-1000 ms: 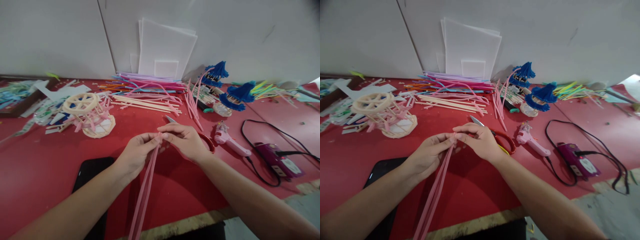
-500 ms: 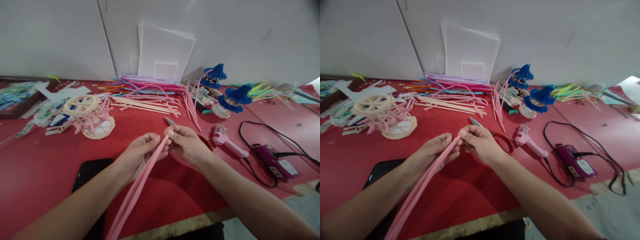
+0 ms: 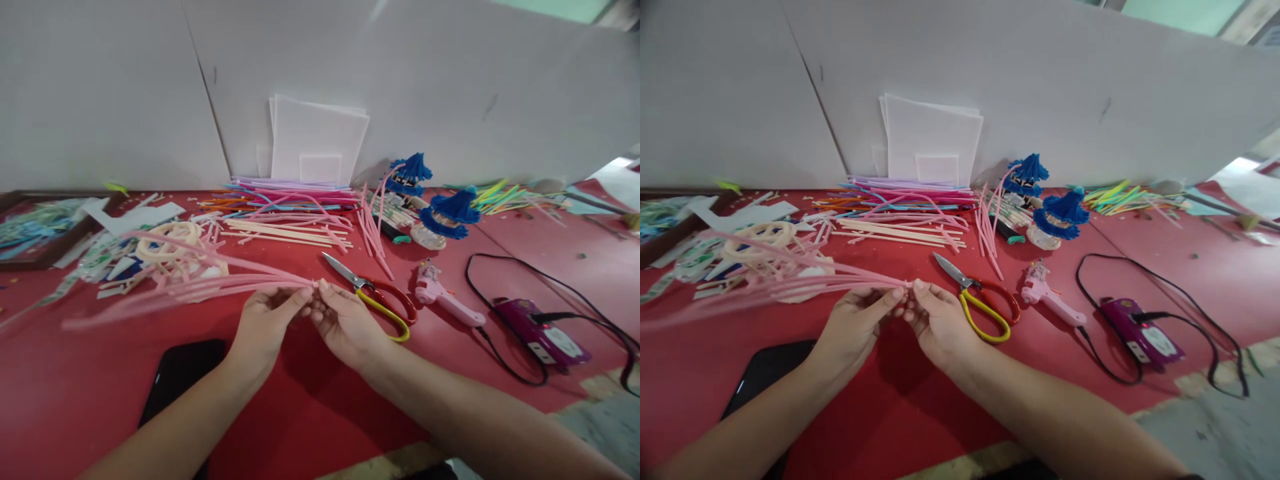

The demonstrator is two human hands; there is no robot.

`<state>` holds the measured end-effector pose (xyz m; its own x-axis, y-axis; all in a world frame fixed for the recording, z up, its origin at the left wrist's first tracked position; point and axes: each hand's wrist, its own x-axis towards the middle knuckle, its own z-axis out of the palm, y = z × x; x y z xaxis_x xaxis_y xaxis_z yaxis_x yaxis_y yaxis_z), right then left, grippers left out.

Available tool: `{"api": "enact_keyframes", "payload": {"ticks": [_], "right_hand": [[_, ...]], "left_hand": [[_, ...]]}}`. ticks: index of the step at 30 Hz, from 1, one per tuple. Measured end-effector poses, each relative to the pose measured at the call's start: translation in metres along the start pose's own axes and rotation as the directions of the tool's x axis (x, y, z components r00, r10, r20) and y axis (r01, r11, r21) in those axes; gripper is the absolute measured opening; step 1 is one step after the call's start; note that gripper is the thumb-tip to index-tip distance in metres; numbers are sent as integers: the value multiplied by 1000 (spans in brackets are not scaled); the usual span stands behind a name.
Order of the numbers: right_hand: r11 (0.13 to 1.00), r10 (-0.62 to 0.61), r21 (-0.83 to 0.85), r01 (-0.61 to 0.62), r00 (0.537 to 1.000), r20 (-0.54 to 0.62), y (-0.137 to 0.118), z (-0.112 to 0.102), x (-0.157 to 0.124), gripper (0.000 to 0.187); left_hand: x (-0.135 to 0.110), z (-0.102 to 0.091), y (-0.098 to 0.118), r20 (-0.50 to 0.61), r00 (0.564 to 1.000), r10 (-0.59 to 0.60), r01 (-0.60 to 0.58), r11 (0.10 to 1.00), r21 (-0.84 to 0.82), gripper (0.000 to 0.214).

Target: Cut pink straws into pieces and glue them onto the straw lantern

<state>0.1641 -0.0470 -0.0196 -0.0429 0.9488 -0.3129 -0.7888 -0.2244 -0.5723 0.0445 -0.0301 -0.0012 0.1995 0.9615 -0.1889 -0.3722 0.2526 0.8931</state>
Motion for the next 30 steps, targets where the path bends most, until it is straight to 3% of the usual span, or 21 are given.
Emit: {"api": "enact_keyframes", "payload": {"ticks": [7, 13, 19, 21, 23, 26, 28, 30], "right_hand": [[991, -111, -72, 111, 994, 1, 3, 6, -5, 25], [966, -227, -129, 225, 974, -4, 5, 9, -9, 26], [827, -407, -379, 414, 908, 104, 10, 8, -13, 22], [734, -480, -455, 504, 859, 177, 8, 8, -13, 20], [584, -562, -547, 600, 784, 261, 5, 8, -12, 16], [217, -670, -655, 724, 598, 439, 0, 5, -11, 11], [-15, -678, -645, 764, 466, 568, -5, 2, -10, 9], [-153, -646, -600, 785, 380, 662, -10, -1, -10, 10]], "left_hand": [[-4, 9, 0, -45, 990, 137, -133, 988, 84, 14], [-8, 11, -4, -78, 980, 184, -174, 976, 128, 15], [-10, 11, -2, -69, 981, 179, -178, 984, 25, 17], [-10, 11, -1, -57, 978, 203, -203, 979, 0, 18], [-10, 12, -1, -49, 973, 225, -227, 974, -25, 18], [-9, 13, 1, -46, 972, 230, -233, 970, -70, 19], [-9, 12, 3, -33, 976, 217, -219, 972, -88, 22], [-9, 11, 5, -27, 977, 211, -212, 973, -90, 24]]}}
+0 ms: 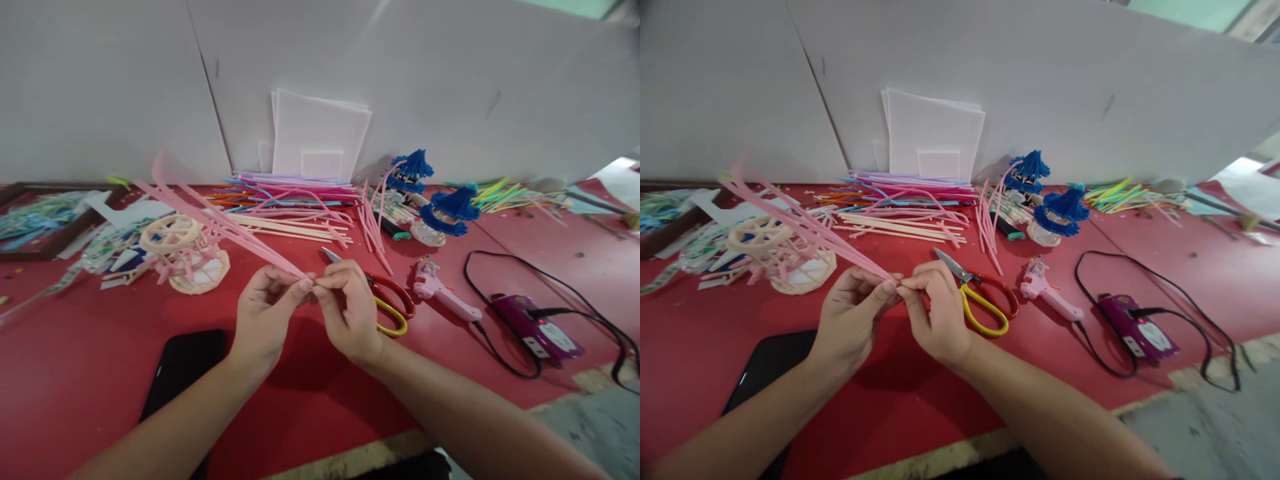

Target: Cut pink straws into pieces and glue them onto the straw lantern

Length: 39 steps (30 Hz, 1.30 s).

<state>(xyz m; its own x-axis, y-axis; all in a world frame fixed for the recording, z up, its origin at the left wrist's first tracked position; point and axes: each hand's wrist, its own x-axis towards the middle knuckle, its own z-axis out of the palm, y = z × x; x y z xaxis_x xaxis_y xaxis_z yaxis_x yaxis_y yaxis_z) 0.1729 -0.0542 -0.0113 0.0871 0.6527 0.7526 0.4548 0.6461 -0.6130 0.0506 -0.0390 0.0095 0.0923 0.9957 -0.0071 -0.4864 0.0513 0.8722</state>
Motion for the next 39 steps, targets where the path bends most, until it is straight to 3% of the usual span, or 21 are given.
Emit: {"api": "enact_keyframes", "payload": {"ticks": [5, 14, 25, 35, 39], "right_hand": [[983, -166, -56, 173, 979, 115, 4, -11, 4, 14], [969, -221, -58, 239, 950, 221, 10, -30, 15, 11], [944, -276, -120, 308, 934, 226, 5, -32, 14, 10], [918, -353, -107, 381, 911, 216, 3, -35, 9, 15], [924, -299, -165, 346, 920, 253, 3, -33, 10, 5]], "left_hand": [[2, -6, 4, 28, 1000, -4, 2, 999, 45, 23], [3, -7, 4, 55, 998, -10, 3, 993, 119, 20], [4, -12, 6, 203, 979, -19, -30, 971, 238, 10], [0, -11, 10, 225, 974, 1, -58, 967, 247, 15], [0, -12, 6, 220, 974, 49, -107, 959, 261, 17]]}}
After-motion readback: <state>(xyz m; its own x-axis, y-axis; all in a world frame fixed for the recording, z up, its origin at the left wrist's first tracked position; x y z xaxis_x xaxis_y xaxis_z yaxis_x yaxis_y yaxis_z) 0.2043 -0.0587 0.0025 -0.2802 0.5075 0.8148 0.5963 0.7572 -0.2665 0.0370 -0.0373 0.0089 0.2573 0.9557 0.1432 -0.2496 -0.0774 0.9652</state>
